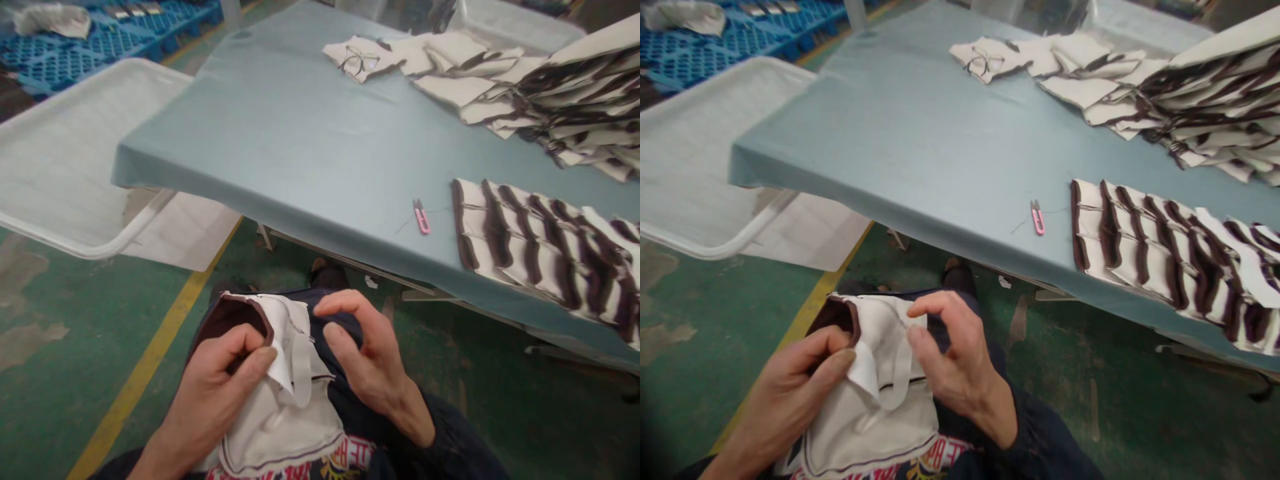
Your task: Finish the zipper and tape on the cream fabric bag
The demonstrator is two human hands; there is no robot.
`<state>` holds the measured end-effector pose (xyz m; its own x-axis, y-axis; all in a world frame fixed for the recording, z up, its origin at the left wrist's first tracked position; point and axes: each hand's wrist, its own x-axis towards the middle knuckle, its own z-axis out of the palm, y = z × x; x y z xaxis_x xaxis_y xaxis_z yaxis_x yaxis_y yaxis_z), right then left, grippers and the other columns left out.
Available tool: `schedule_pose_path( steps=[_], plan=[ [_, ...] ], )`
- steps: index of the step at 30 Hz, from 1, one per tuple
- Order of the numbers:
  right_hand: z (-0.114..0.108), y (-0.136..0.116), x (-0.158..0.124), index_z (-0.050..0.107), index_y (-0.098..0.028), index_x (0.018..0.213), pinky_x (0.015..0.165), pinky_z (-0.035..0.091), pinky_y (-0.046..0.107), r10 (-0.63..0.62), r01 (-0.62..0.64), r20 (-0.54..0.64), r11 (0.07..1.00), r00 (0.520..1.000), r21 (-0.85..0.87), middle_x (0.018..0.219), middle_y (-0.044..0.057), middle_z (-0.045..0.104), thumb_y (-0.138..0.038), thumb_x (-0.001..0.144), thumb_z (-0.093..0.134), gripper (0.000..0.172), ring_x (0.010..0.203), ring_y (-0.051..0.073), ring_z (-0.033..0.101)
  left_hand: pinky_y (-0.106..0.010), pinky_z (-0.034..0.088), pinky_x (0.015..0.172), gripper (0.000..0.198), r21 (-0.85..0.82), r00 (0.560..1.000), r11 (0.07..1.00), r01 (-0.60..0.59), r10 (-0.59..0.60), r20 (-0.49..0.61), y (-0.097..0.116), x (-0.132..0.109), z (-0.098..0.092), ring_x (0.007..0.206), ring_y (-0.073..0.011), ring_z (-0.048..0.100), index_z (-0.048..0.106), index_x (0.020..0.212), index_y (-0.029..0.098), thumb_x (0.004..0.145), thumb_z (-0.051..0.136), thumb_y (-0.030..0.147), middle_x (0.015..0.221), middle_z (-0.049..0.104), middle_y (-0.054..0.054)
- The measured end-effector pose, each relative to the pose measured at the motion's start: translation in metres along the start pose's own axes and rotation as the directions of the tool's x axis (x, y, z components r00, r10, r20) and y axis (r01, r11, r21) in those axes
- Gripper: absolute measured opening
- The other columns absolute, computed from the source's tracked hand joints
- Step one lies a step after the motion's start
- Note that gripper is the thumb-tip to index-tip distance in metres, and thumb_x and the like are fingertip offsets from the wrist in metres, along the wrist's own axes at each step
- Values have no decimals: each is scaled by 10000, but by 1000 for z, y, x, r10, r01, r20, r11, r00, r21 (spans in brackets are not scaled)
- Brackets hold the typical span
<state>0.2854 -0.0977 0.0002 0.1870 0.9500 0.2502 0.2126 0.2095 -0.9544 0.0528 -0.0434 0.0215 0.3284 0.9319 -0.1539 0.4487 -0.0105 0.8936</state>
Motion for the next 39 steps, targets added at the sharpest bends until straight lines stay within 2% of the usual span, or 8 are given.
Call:
schedule_pose_path(
  steps=[7, 11, 15, 18, 23, 27, 34, 39],
  plan=[
    [4, 0, 18, 733, -229, 1415, 1258, 627, 454, -301, 288, 289, 954, 909, 85, 1442, 122, 862, -235, 1203, 578, 262, 1408, 258, 792, -192, 431, 506, 247, 35, 978, 979, -199, 196, 66, 16, -2, -4, 518, -113, 550, 659, 678, 238, 908, 737, 282, 610, 610, 77],
    [15, 9, 46, 737, -178, 1459, 1355, 534, 461, -369, 392, 491, 918, 789, 61, 1478, 129, 844, -278, 1261, 440, 370, 1572, 257, 681, -220, 446, 505, 405, 5, 963, 967, -255, 254, 90, 10, -4, -9, 527, -134, 550, 649, 737, 241, 1122, 549, 312, 633, 610, 53],
    [30, 19, 79, 804, -195, 1123, 1354, 435, 536, -448, 627, 635, 776, 630, -73, 1093, 73, 892, -282, 1248, 435, 399, 1201, 263, 788, -249, 466, 537, 569, -17, 979, 984, -176, 177, 101, 9, -2, -12, 569, -154, 503, 592, 723, 235, 1230, 453, 453, 658, 574, 28],
    [30, 14, 97, 708, -240, 836, 1153, 491, 483, -540, 768, 637, 627, 551, -132, 762, 6, 774, -277, 1232, 416, 494, 839, 233, 666, -247, 436, 513, 566, -61, 984, 995, -74, 83, 159, 8, 0, -14, 577, -152, 478, 568, 723, 237, 1194, 530, 548, 667, 529, 33],
    [16, -5, 99, 639, -275, 747, 972, 503, 429, -572, 848, 697, 521, 432, -99, 641, -25, 659, -245, 1180, 429, 482, 730, 229, 533, -247, 434, 545, 549, -113, 958, 993, -13, 45, 284, 5, 5, -14, 627, -161, 505, 582, 725, 226, 1145, 561, 579, 713, 573, 10],
    [10, -5, 89, 661, -267, 784, 756, 471, 414, -416, 794, 803, 597, 427, -114, 711, -20, 711, -211, 1144, 444, 424, 693, 222, 525, -252, 402, 538, 517, -146, 935, 989, -10, 61, 350, 7, 11, -13, 609, -154, 463, 549, 702, 235, 1120, 550, 539, 678, 507, 29],
    [13, -2, 81, 645, -269, 817, 1215, 438, 428, -544, 859, 753, 508, 371, -57, 724, -21, 705, -213, 1125, 490, 349, 879, 231, 670, -276, 290, 488, 542, -140, 912, 989, -35, 89, 399, -3, 10, -18, 569, -141, 353, 424, 690, 260, 1157, 498, 524, 657, 359, 60],
    [13, 3, 79, 620, -268, 817, 989, 472, 385, -576, 895, 734, 434, 360, -99, 664, -50, 594, -215, 1191, 469, 406, 694, 215, 504, -269, 366, 540, 567, -67, 904, 995, -72, 93, 418, -6, 8, -22, 602, -151, 388, 426, 714, 256, 1206, 467, 533, 680, 418, 53]
  ],
)
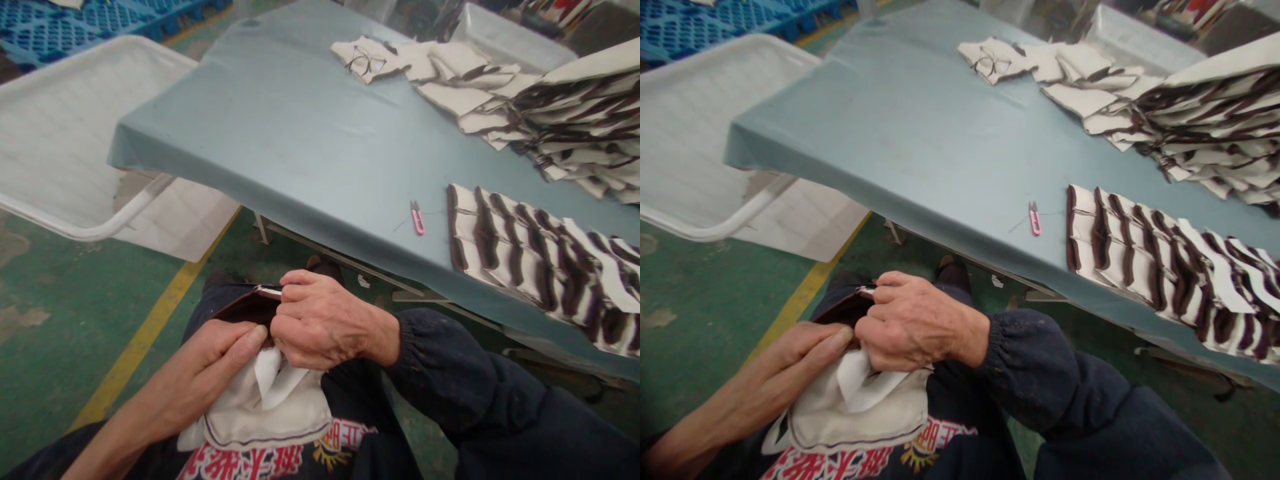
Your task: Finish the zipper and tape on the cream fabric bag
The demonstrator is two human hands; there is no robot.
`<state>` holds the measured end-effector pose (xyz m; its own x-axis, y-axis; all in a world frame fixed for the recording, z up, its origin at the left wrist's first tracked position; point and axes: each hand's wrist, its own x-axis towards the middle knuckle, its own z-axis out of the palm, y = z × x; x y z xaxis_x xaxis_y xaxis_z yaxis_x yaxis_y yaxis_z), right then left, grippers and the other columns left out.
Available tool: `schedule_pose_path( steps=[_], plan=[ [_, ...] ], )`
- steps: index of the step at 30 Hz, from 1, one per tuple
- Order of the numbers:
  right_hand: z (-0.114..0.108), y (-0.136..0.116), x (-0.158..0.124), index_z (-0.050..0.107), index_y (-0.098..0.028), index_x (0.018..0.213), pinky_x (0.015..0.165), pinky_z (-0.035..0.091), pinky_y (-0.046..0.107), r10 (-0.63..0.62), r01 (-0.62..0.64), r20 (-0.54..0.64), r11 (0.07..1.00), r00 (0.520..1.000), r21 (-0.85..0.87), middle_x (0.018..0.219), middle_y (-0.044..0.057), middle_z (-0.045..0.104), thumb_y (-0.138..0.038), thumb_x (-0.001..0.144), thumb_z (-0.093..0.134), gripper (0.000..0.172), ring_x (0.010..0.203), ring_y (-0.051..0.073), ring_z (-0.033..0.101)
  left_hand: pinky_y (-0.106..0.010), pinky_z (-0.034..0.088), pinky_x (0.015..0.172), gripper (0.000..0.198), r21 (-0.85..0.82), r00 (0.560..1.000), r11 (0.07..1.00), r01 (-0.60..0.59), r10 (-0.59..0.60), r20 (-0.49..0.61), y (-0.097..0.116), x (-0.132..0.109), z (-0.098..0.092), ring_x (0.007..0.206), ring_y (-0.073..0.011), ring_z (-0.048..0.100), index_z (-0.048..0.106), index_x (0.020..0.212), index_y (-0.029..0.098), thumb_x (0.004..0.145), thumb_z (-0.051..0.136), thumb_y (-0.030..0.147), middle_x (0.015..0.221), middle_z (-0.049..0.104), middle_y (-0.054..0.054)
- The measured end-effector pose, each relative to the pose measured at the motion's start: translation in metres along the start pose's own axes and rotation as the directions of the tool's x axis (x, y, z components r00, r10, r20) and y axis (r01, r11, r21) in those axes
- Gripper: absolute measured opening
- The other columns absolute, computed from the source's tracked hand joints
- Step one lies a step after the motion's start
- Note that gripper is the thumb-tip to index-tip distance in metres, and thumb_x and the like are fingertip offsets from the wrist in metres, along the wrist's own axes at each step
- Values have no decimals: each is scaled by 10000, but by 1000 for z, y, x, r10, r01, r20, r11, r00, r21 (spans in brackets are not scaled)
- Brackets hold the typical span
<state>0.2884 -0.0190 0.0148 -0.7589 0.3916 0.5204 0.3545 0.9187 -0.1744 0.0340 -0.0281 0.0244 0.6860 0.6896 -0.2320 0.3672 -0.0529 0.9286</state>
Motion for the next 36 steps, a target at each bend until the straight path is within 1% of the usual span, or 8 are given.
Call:
schedule_pose_path(
  steps=[3, 8, 12, 17, 20, 25, 33, 36],
  plan=[
    [-1, -1, -4, 624, -253, 845, 841, 425, 378, 38, -37, 37, 999, 999, -32, 675, -53, 591, -197, 1246, 468, 434, 666, 206, 466, -269, 379, 551, 567, 56, 999, 998, -23, 22, 29, 2, 0, -4, 608, -157, 437, 441, 714, 253, 1207, 471, 532, 674, 448, 48],
    [-11, -7, -6, 665, -220, 896, 756, 361, 368, 30, -27, 23, 996, 999, -88, 724, -45, 597, -157, 1270, 534, 401, 712, 191, 517, -266, 297, 493, 570, 21, 996, 999, -25, 23, 81, -1, -1, -6, 566, -141, 357, 420, 683, 252, 1180, 518, 513, 647, 381, 60],
    [-10, -9, -9, 691, -210, 907, 731, 348, 373, 44, -45, -20, 996, 999, -77, 733, -46, 613, -151, 1268, 548, 393, 715, 186, 525, -256, 288, 487, 529, 36, 999, 999, -37, 37, 9, -10, -2, 3, 554, -130, 375, 485, 666, 241, 1155, 567, 429, 626, 436, 63],
    [-2, -11, -14, 690, -219, 879, 718, 359, 384, 115, -117, -31, 992, 993, -39, 711, -39, 639, -179, 1254, 460, 441, 694, 194, 523, -260, 366, 558, 391, 289, 953, 934, -212, 263, -152, -11, -5, 13, 557, -120, 530, 618, 739, 229, 1127, 566, 233, 644, 595, 60],
    [-2, -16, -10, 679, -230, 847, 709, 360, 407, 183, -183, -16, 983, 983, -34, 728, -12, 680, -223, 1212, 437, 438, 701, 210, 527, -263, 416, 606, 345, 357, 924, 896, -265, 341, -170, -6, -8, 12, 594, -122, 615, 672, 828, 236, 1166, 604, 235, 699, 665, 64],
    [-3, -22, 3, 660, -242, 814, 692, 352, 418, 259, -259, 5, 965, 966, 27, 683, 0, 675, -273, 1211, 445, 452, 694, 214, 551, -242, 447, 590, 419, 283, 930, 916, -283, 335, -154, -1, -8, 4, 567, -123, 607, 655, 795, 242, 1208, 641, 313, 670, 637, 71],
    [2, -21, -1, 631, -235, 815, 656, 333, 350, 416, -488, 275, 820, 867, 299, 732, -6, 710, -362, 1262, 514, 480, 681, 159, 604, -226, 559, 702, 316, 177, 981, 966, -189, 194, -11, 7, -7, -2, 750, -163, 778, 828, 987, 259, 1199, 607, 336, 860, 833, 32],
    [2, -22, -4, 584, -237, 797, 656, 314, 344, 427, -521, 309, 768, 850, 372, 727, -17, 658, -374, 1245, 546, 470, 675, 149, 551, -219, 480, 577, 381, 217, 982, 960, -175, 185, -27, 13, -6, -5, 608, -139, 687, 754, 806, 246, 1155, 624, 327, 699, 745, 49]
  ],
)
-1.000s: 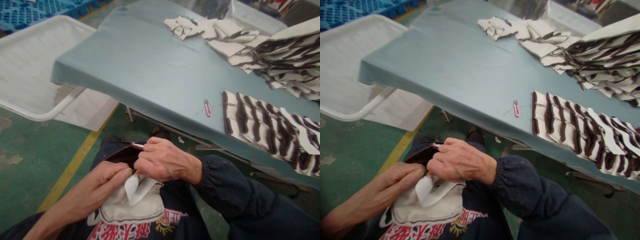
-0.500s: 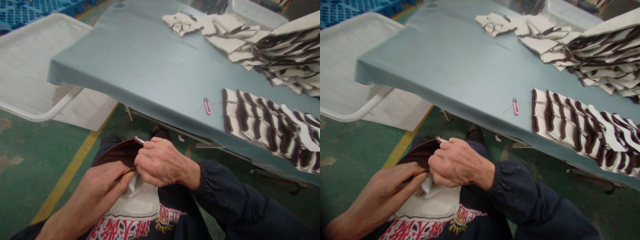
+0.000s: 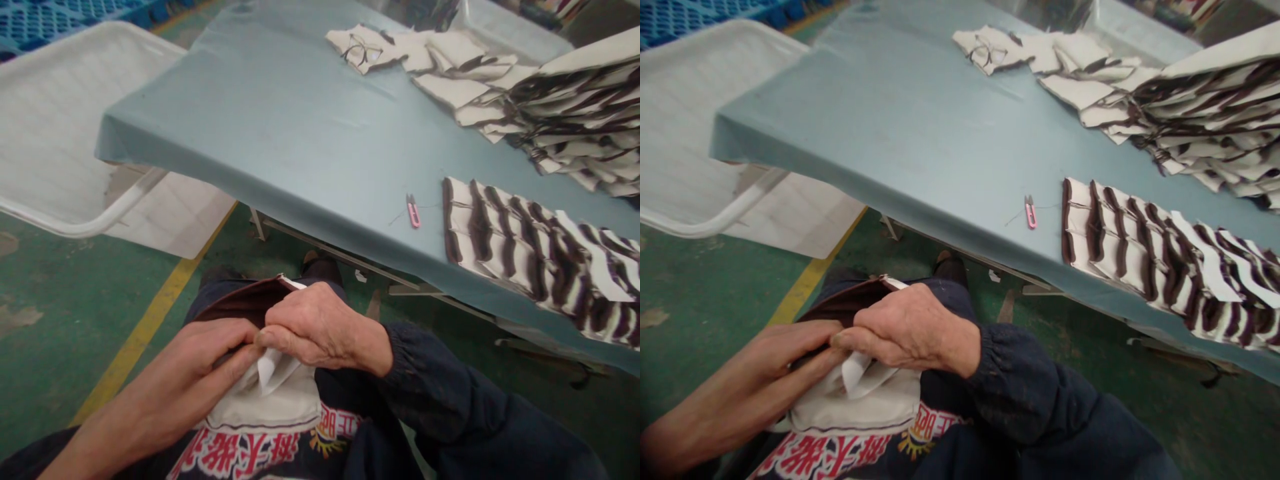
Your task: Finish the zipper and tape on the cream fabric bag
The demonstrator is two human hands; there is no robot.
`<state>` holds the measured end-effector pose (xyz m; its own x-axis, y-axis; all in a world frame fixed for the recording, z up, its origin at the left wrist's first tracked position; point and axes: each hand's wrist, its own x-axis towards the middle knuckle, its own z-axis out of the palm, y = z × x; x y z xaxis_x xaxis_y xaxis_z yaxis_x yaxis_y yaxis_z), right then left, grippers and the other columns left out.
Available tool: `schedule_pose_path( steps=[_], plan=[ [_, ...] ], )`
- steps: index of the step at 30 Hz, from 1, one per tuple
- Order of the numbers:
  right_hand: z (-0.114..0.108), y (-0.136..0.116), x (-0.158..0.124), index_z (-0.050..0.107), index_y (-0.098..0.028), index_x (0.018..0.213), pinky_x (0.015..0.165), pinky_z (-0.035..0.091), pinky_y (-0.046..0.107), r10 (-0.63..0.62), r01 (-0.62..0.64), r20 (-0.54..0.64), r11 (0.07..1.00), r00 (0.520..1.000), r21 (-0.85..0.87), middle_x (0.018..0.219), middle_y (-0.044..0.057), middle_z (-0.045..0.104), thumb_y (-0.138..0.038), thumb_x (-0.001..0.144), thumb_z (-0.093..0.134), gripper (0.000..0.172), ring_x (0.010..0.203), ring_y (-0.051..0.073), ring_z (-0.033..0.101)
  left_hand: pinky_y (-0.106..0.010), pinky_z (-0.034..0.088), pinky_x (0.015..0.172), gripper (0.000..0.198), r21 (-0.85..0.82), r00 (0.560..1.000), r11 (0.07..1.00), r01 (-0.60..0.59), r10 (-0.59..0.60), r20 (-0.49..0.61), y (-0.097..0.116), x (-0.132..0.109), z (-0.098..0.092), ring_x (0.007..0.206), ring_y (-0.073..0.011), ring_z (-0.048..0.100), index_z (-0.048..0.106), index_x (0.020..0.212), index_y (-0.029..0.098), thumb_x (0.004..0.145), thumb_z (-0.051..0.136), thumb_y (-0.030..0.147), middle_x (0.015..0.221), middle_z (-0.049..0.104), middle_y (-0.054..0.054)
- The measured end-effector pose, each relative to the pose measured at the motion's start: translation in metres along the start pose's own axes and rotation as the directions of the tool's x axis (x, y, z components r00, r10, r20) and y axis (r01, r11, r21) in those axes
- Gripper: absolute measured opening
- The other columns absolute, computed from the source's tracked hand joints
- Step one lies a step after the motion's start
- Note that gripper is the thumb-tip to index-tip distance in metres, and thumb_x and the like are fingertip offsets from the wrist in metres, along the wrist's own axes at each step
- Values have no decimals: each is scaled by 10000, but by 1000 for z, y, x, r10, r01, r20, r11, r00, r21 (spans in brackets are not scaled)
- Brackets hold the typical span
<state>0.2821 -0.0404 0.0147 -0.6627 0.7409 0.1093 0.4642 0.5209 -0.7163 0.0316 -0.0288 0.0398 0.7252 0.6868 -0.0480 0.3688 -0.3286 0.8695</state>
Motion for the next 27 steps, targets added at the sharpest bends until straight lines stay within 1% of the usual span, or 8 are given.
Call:
schedule_pose_path(
  steps=[3, 5, 8, 12, 14, 18, 23, 27],
  plan=[
    [2, -4, -2, 504, -247, 755, 617, 292, 327, 46, -44, -6, 974, 999, 222, 663, -56, 511, -385, 1184, 612, 463, 620, 132, 459, -236, 412, 506, 384, 25, 997, 999, -21, 23, -72, 4, 1, -2, 521, -125, 604, 726, 740, 248, 1112, 663, 315, 624, 686, 63],
    [7, -8, -2, 430, -262, 731, 583, 318, 305, 95, -69, -42, 905, 995, 419, 640, -71, 414, -361, 1145, 617, 465, 581, 123, 404, -238, 429, 516, 380, 14, 991, 999, -31, 33, -131, 7, 1, -2, 503, -119, 575, 724, 737, 253, 1110, 691, 316, 636, 698, 70],
    [22, -12, 1, 372, -284, 753, 552, 370, 296, 171, -37, -195, 834, 966, 550, 653, -66, 378, -340, 1157, 542, 441, 561, 130, 368, -232, 501, 591, 377, 17, 974, 998, -63, 65, -217, 9, 2, 4, 521, -120, 573, 722, 757, 262, 1130, 715, 313, 674, 716, 79],
    [45, -2, 7, 344, -297, 756, 599, 374, 322, 168, 26, -477, 928, 863, 372, 658, -56, 408, -363, 1172, 523, 458, 587, 145, 423, -289, 535, 700, 294, 282, 892, 951, -130, 236, -387, 5, 7, 15, 648, -167, 679, 749, 845, 254, 1132, 687, 237, 737, 748, 30],
    [47, 4, 7, 435, -282, 776, 645, 403, 319, 134, -1, -509, 967, 850, 253, 692, -43, 505, -340, 1196, 534, 436, 623, 150, 491, -298, 540, 704, 283, 365, 877, 923, -123, 273, -396, 1, 7, 17, 666, -178, 704, 747, 854, 251, 1120, 667, 194, 743, 761, 17],
    [26, 8, -5, 665, -235, 938, 773, 464, 343, -32, 36, -423, 999, 906, 1, 811, 11, 713, -272, 1218, 565, 299, 747, 187, 620, -245, 565, 706, 227, 257, 904, 960, -112, 205, -374, -6, 5, 12, 680, -152, 754, 772, 891, 253, 1099, 694, 204, 800, 816, 35],
    [3, 5, -13, 712, -231, 987, 805, 454, 356, -96, 82, -377, 995, 921, -52, 843, 17, 779, -294, 1215, 581, 270, 768, 190, 659, -199, 556, 640, 280, 5, 970, 998, -56, 56, -237, -12, 4, -1, 643, -145, 731, 825, 884, 280, 1137, 717, 333, 771, 810, 61],
    [2, 3, -9, 719, -226, 1021, 814, 443, 361, -145, 123, -341, 989, 929, -84, 892, 26, 804, -300, 1237, 550, 284, 817, 191, 697, -202, 595, 711, 357, 5, 993, 1000, 8, -7, -119, -6, 10, -13, 773, -179, 799, 856, 936, 282, 1177, 628, 412, 874, 864, 30]
  ],
)
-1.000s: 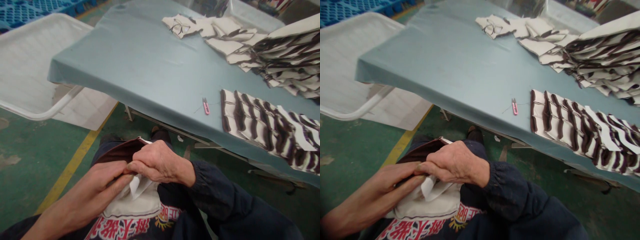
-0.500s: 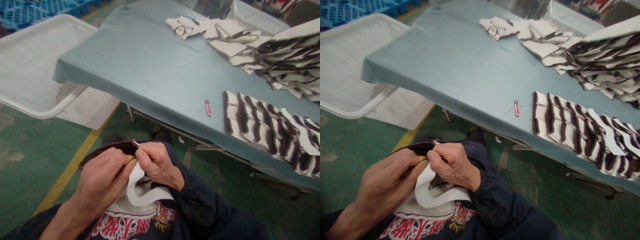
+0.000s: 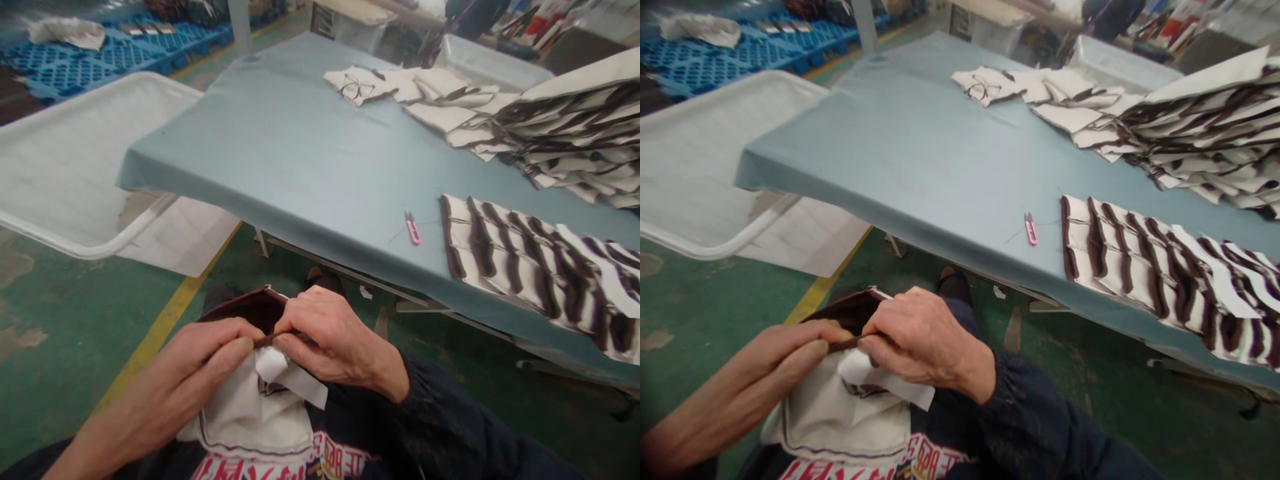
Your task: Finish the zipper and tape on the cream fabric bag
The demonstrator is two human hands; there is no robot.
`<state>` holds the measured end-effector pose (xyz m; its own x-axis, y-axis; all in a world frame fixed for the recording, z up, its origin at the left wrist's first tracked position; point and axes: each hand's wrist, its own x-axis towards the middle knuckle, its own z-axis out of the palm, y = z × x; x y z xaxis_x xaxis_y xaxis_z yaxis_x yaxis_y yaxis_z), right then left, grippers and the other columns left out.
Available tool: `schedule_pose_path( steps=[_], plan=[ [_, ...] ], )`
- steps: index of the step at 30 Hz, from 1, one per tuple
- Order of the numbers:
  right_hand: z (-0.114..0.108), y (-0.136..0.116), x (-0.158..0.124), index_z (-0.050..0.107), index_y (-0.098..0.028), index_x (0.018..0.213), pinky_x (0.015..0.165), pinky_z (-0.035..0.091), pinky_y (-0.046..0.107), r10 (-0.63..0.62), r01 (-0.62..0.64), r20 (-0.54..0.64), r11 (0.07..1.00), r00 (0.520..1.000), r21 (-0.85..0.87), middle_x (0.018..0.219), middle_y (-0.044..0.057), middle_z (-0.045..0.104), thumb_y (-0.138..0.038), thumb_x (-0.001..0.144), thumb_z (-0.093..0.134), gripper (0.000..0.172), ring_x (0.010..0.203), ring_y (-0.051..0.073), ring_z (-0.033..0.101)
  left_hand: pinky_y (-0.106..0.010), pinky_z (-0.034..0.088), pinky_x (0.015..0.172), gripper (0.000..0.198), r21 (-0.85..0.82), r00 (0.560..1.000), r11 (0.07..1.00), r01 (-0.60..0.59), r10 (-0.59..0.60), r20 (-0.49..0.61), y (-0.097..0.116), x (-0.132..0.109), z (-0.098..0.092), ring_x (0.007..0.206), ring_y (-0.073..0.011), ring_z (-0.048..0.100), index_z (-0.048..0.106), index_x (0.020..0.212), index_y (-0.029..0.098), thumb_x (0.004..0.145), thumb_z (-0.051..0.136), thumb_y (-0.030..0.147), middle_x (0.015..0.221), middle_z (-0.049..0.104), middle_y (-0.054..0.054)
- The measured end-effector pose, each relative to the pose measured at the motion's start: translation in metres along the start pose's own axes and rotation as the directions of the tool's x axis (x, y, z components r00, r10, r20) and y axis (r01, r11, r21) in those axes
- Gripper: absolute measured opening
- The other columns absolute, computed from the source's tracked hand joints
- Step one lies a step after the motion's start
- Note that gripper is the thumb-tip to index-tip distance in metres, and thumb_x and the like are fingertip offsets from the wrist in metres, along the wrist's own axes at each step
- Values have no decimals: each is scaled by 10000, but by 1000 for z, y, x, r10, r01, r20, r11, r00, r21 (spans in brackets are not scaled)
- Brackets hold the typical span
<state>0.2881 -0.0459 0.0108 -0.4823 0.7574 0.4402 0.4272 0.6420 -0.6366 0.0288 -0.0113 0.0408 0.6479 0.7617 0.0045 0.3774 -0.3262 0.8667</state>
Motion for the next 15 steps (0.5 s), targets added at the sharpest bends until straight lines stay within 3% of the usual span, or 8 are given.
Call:
schedule_pose_path(
  steps=[3, 6, 11, 15],
  plan=[
    [-2, -5, 3, 721, -227, 1030, 820, 438, 371, -19, 20, 17, 1000, 1000, -22, 892, 27, 796, -302, 1243, 526, 299, 819, 195, 687, -189, 486, 574, 474, -7, 997, 999, -39, 40, 66, 10, 8, -2, 604, -130, 647, 698, 751, 250, 1191, 596, 393, 702, 742, 57],
    [-8, -6, 5, 712, -229, 997, 846, 449, 388, -21, 22, 46, 999, 999, -24, 877, 21, 789, -274, 1220, 519, 298, 802, 197, 668, -212, 352, 490, 453, 34, 991, 992, -119, 116, 69, 13, 10, 2, 515, -98, 488, 591, 704, 238, 1155, 599, 287, 634, 642, 86],
    [-17, 19, 0, 715, -234, 948, 937, 515, 406, 30, -30, -10, 1000, 1000, -2, 870, 27, 802, -256, 1074, 658, 140, 833, 224, 688, -254, 318, 497, 394, 181, 974, 962, -204, 219, -65, -7, 0, 0, 489, -102, 450, 527, 718, 246, 1106, 593, 231, 604, 510, 94],
    [-19, 40, -2, 736, -227, 967, 876, 539, 378, 139, -138, -27, 990, 990, 26, 931, 50, 815, -256, 1014, 738, 55, 857, 231, 698, -247, 320, 491, 456, 213, 979, 960, -180, 196, -55, -23, 0, -18, 483, -104, 439, 498, 706, 248, 1154, 570, 293, 603, 483, 92]
  ],
)
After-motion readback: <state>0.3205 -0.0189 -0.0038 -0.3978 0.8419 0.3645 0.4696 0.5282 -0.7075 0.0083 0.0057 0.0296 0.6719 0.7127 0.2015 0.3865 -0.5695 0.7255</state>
